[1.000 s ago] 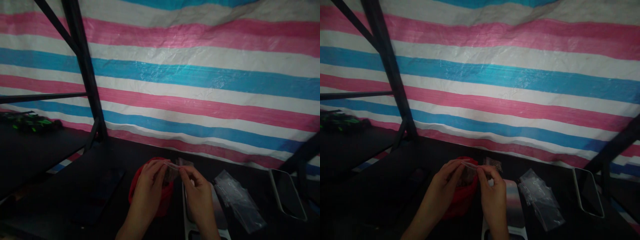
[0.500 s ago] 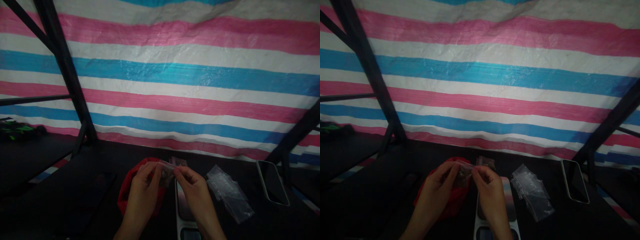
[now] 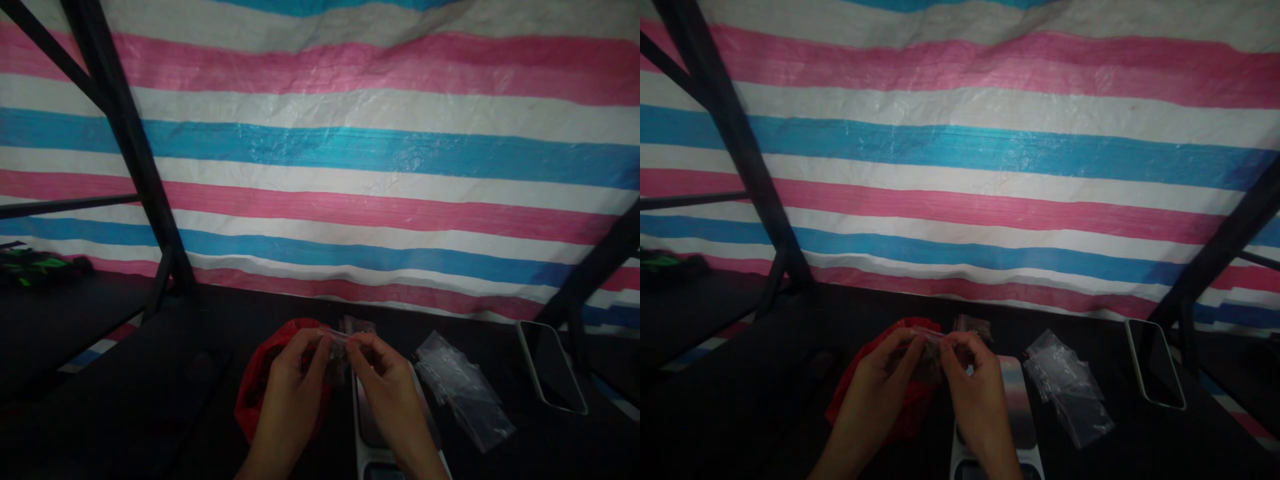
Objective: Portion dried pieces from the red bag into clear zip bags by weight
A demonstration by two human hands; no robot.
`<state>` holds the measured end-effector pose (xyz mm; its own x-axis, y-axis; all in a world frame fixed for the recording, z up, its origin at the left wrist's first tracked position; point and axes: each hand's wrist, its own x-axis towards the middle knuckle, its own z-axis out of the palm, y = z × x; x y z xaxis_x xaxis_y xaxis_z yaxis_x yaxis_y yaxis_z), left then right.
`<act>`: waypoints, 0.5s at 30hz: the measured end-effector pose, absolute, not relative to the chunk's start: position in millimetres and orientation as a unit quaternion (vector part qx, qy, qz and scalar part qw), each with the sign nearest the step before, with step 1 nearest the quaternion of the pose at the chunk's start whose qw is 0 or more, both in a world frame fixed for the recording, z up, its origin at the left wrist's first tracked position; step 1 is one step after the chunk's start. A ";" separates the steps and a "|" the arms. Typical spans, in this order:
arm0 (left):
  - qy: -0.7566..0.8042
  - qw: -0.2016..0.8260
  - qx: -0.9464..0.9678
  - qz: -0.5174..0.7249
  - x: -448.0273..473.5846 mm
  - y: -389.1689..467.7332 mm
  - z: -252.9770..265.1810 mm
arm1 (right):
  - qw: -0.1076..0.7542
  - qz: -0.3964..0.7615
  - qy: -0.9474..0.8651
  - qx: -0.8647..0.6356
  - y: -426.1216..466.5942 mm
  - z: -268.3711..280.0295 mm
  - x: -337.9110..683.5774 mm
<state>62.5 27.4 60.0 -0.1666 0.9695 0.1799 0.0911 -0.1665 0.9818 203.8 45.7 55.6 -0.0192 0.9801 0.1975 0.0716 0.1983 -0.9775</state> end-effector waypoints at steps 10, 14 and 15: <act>0.487 0.425 0.522 0.557 59.8 26.4 62.1 | 0.531 0.372 -0.601 -0.468 42.5 61.2 200.2; 0.474 0.432 0.523 0.561 62.1 26.4 61.5 | 0.534 0.363 -0.606 -0.465 41.0 60.9 202.1; 0.470 0.434 0.523 0.563 62.7 26.7 61.2 | 0.534 0.358 -0.611 -0.463 40.7 61.1 202.6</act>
